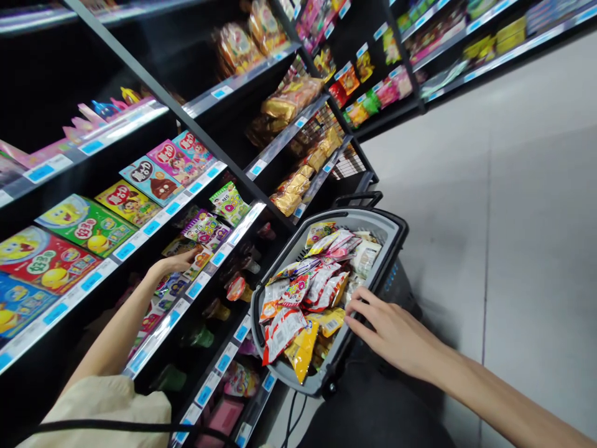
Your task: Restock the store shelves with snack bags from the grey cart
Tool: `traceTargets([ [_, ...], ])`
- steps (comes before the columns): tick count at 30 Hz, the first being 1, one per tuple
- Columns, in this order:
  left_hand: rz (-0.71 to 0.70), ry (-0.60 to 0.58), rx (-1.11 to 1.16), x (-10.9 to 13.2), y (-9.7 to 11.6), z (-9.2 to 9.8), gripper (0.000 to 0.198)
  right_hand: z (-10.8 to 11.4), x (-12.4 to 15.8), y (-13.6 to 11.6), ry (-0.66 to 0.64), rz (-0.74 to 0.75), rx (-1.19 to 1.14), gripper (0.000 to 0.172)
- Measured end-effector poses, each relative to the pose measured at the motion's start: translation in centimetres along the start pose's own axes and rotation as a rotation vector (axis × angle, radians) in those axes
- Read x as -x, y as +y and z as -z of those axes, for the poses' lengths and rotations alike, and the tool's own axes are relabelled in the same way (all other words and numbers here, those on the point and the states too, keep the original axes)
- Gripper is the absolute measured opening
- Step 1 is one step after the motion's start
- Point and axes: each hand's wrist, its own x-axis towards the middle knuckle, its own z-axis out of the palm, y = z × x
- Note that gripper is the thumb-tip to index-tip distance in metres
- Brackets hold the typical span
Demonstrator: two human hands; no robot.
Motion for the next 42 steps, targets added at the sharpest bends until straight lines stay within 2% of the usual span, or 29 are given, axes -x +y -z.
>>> traceTargets([
  [4, -0.004, -0.044, -0.016, 0.9, 0.1, 0.9, 0.042, 0.0, 0.0, -0.1, -0.018, -0.011, -0.008, 0.046],
  [8, 0.010, 0.067, -0.039, 1.3, -0.2, 1.4, 0.032, 0.0, -0.1, -0.1, -0.040, -0.017, 0.000, 0.046],
  [11, 0.001, 0.258, -0.034, 1.5, 0.6, 0.7, 0.029, 0.1, 0.0, -0.2, -0.042, -0.022, -0.003, 0.045],
  [14, -0.025, 0.560, 0.005, 2.5, 2.9, -0.7, 0.035, 0.1, 0.0, -0.3, -0.050, -0.023, -0.019, 0.045],
  [15, -0.067, 0.669, 0.027, 3.0, 4.0, -1.3, 0.036, 0.1, 0.0, -0.3, -0.048, -0.022, -0.021, 0.045],
  [17, -0.243, 0.853, 0.069, 4.3, 6.3, -2.4, 0.034, 0.1, 0.0, -0.2, -0.037, -0.019, -0.017, 0.044],
  [18, -0.358, 0.859, 0.072, 5.0, 7.5, -3.0, 0.030, 0.1, 0.0, -0.2, -0.033, -0.018, -0.013, 0.044],
  [19, -0.469, 0.776, 0.078, 5.6, 8.6, -3.7, 0.025, 0.1, 0.0, -0.2, -0.031, -0.016, -0.008, 0.043],
  [21, -0.617, 0.400, 0.120, 6.5, 10.6, -5.6, 0.020, 0.1, 0.0, -0.1, -0.030, -0.006, 0.001, 0.042],
  [23, -0.632, -0.015, 0.223, 6.8, 12.1, -8.5, 0.030, 0.1, -0.1, -0.1, -0.027, 0.014, 0.009, 0.041],
  [24, -0.604, -0.155, 0.281, 6.7, 12.6, -10.2, 0.039, 0.2, -0.1, -0.2, -0.025, 0.023, 0.015, 0.041],
  [25, -0.567, -0.237, 0.336, 6.6, 13.0, -12.1, 0.044, 0.2, -0.1, -0.2, -0.024, 0.029, 0.023, 0.041],
  [27, -0.544, -0.282, 0.359, 6.0, 13.5, -15.8, 0.037, 0.4, -0.2, -0.4, -0.024, 0.027, 0.041, 0.041],
  [28, -0.534, -0.282, 0.365, 5.6, 13.6, -17.3, 0.025, 0.5, -0.2, -0.6, -0.027, 0.022, 0.050, 0.041],
  [30, -0.517, -0.260, 0.380, 4.8, 13.8, -19.5, 0.006, 0.7, -0.1, -0.9, -0.035, 0.011, 0.066, 0.040],
  [31, -0.506, -0.241, 0.391, 4.3, 13.8, -20.1, 0.009, 0.8, -0.1, -1.0, -0.041, 0.006, 0.072, 0.040],
  [34, -0.475, -0.155, 0.428, 3.1, 13.9, -19.7, 0.012, 0.9, 0.0, -1.3, -0.056, -0.018, 0.073, 0.038],
  [38, -0.434, -0.014, 0.477, 3.0, 14.8, -16.6, 0.016, 0.8, -0.4, -0.8, -0.025, -0.025, -0.021, 0.037],
  [40, -0.432, 0.013, 0.537, 4.0, 16.3, -15.5, 0.025, 0.7, -0.7, -0.2, 0.003, -0.053, -0.154, 0.036],
  [42, -0.436, -0.031, 0.700, 5.5, 18.8, -15.2, 0.035, 0.9, -0.8, 0.1, -0.002, -0.144, -0.366, 0.053],
])
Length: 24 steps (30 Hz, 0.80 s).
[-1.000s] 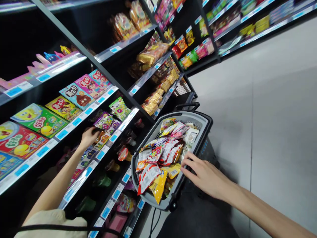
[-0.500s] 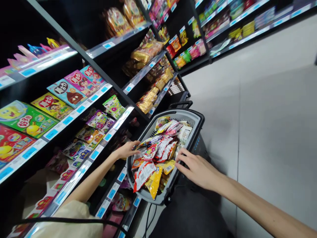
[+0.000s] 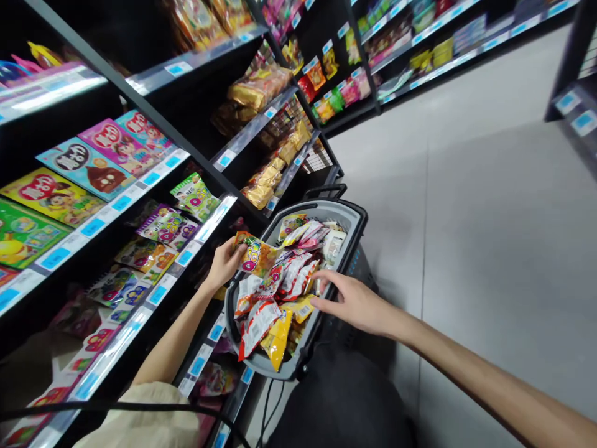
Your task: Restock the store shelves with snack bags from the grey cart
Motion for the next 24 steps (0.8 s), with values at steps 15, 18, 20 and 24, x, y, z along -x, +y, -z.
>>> traceTargets([
  [15, 0.358, 0.065, 0.932, -0.5, 6.9, -13.7, 0.045, 1.9, 3.0, -0.6, 0.113, -0.263, -0.677, 0.053],
  [18, 0.476, 0.060, 1.061, -0.5, 5.9, -13.6, 0.052, 1.6, 2.7, 0.0, 0.048, -0.252, -0.652, 0.052],
  [20, 0.514, -0.009, 1.150, -0.4, 6.0, -13.7, 0.057, 1.4, 2.4, 0.0, 0.090, -0.254, -0.676, 0.053],
  [24, 0.501, -0.186, 1.181, 0.1, 6.8, -14.0, 0.066, 1.2, 1.8, -0.8, 0.154, -0.266, -0.766, 0.052],
])
